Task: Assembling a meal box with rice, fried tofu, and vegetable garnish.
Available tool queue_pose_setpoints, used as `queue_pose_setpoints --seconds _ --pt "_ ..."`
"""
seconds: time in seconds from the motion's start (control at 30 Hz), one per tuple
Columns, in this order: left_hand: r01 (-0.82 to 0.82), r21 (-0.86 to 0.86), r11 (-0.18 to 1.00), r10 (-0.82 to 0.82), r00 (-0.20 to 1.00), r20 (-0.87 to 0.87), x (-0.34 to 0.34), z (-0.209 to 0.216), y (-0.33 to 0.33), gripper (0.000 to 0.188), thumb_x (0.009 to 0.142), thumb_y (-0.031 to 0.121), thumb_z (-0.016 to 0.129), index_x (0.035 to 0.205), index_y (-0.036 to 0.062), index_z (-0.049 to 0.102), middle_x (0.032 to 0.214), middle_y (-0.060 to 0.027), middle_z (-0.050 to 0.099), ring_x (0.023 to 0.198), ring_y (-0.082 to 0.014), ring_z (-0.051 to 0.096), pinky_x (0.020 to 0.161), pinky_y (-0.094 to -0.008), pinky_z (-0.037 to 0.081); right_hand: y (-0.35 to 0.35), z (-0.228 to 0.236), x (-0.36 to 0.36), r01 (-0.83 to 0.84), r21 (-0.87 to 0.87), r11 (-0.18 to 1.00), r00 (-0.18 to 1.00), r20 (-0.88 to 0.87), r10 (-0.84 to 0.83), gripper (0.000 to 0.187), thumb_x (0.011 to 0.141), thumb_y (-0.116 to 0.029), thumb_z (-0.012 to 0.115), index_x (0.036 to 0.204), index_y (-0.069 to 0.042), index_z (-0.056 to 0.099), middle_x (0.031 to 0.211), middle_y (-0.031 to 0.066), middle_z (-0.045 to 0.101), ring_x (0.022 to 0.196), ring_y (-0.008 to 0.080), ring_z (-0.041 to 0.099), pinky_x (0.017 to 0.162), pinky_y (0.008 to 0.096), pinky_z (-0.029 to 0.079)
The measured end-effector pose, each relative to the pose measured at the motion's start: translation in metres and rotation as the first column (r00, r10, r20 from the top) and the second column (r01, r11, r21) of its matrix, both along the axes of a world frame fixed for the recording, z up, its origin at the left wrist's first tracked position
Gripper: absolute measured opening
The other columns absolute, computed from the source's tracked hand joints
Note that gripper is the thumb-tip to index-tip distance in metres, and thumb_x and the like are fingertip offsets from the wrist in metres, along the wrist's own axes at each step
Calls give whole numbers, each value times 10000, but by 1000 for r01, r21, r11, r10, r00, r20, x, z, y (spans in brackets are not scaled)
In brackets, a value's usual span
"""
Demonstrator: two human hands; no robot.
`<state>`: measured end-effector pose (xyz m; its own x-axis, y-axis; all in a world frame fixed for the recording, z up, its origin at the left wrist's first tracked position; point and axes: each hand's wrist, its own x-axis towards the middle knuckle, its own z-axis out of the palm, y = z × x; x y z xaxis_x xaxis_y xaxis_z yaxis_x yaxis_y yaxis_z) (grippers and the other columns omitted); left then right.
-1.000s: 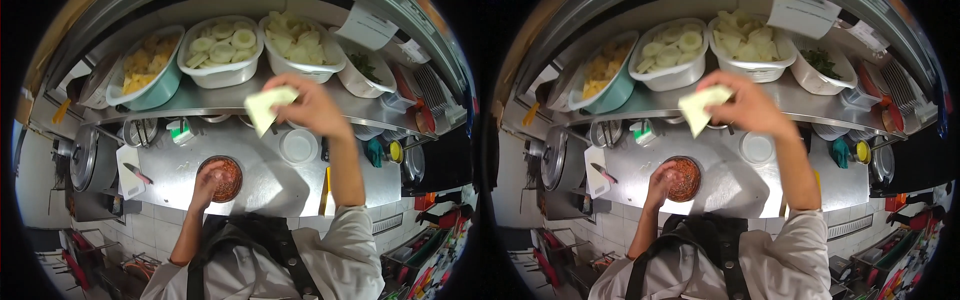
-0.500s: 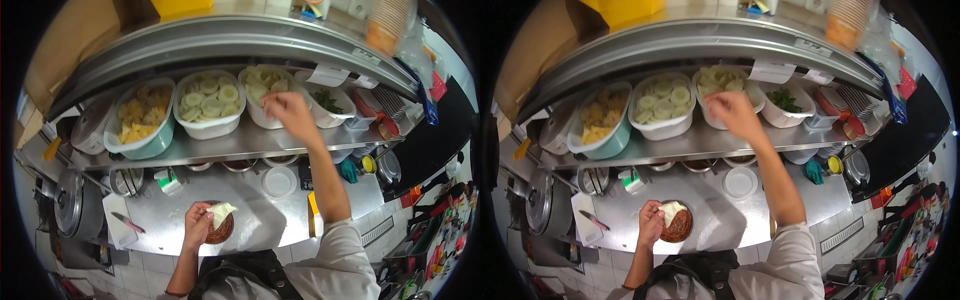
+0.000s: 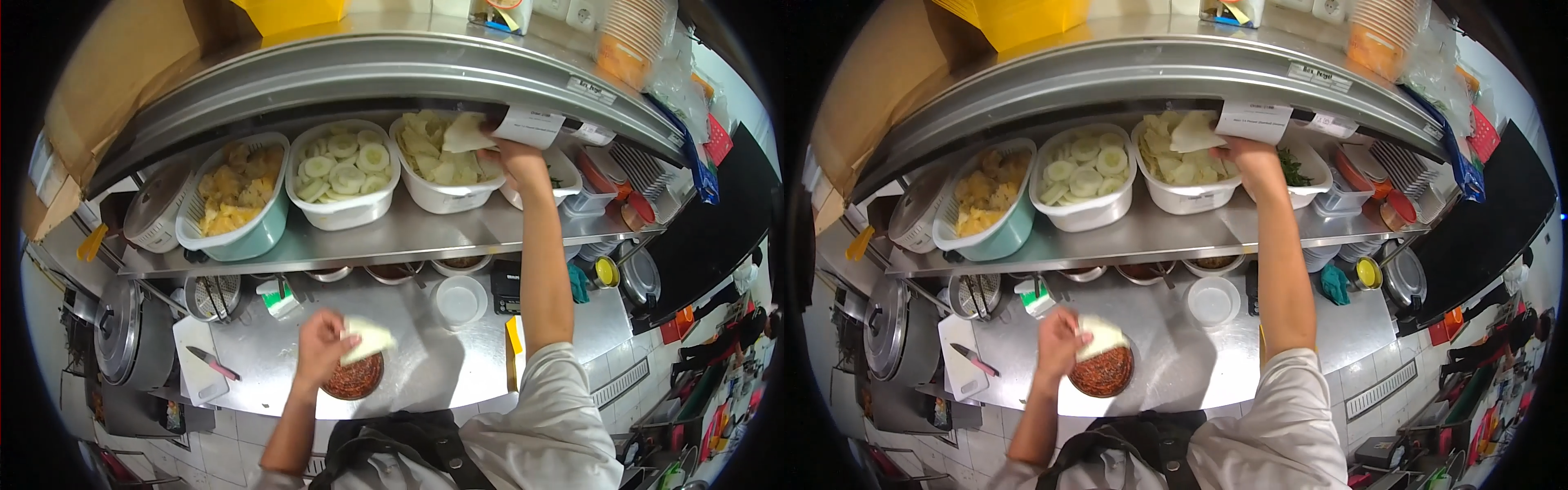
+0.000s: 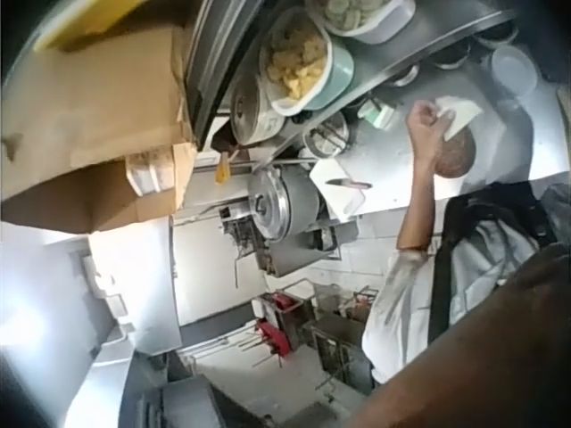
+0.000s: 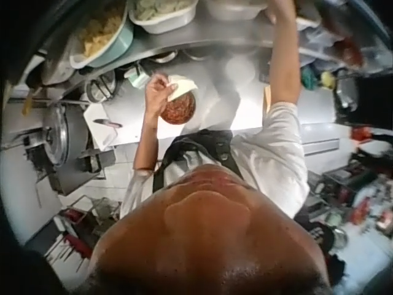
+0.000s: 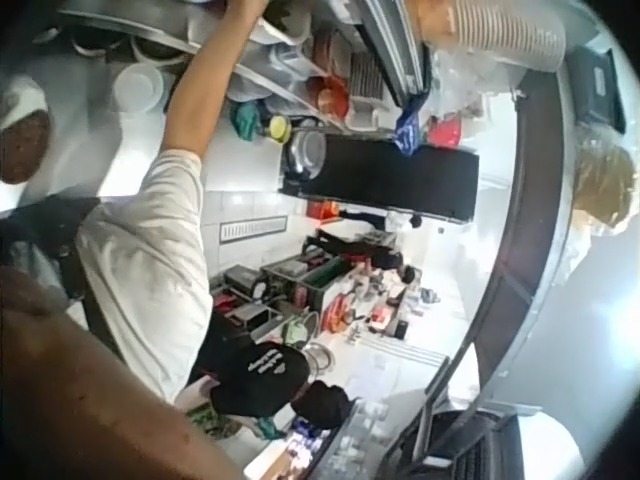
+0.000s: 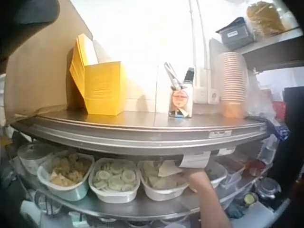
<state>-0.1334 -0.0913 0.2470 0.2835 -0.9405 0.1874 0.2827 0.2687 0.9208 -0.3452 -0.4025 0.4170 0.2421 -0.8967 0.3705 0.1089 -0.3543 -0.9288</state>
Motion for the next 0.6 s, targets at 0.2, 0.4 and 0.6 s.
queue_pose_setpoints --seconds 0.2,0.4,0.6 --pt "35 -219 975 60 909 413 -8 134 -133 284 774 79 729 987 6 556 925 -54 577 846 -103 531 760 -238 455 69 -39 -52 -155 168 974 970 214 117 144 870 -114 588 1002 -60 573 904 21 624 747 109 601 597 252 495" --pt "219 -65 974 -144 809 570 -20 108 -123 550 877 270 662 1293 -16 444 1178 -125 556 975 -169 595 813 -263 478 128 -116 -55 -260 314 913 965 108 238 122 887 -87 554 1003 -49 552 853 28 600 741 102 603 578 225 505" --pt "38 355 934 -154 940 303 38 -85 -18 348 842 88 660 1150 -21 541 1013 -87 614 889 -126 610 755 -242 495 195 -265 66 -325 650 687 928 81 363 165 853 -55 575 993 -26 492 916 73 536 851 166 592 656 287 593"
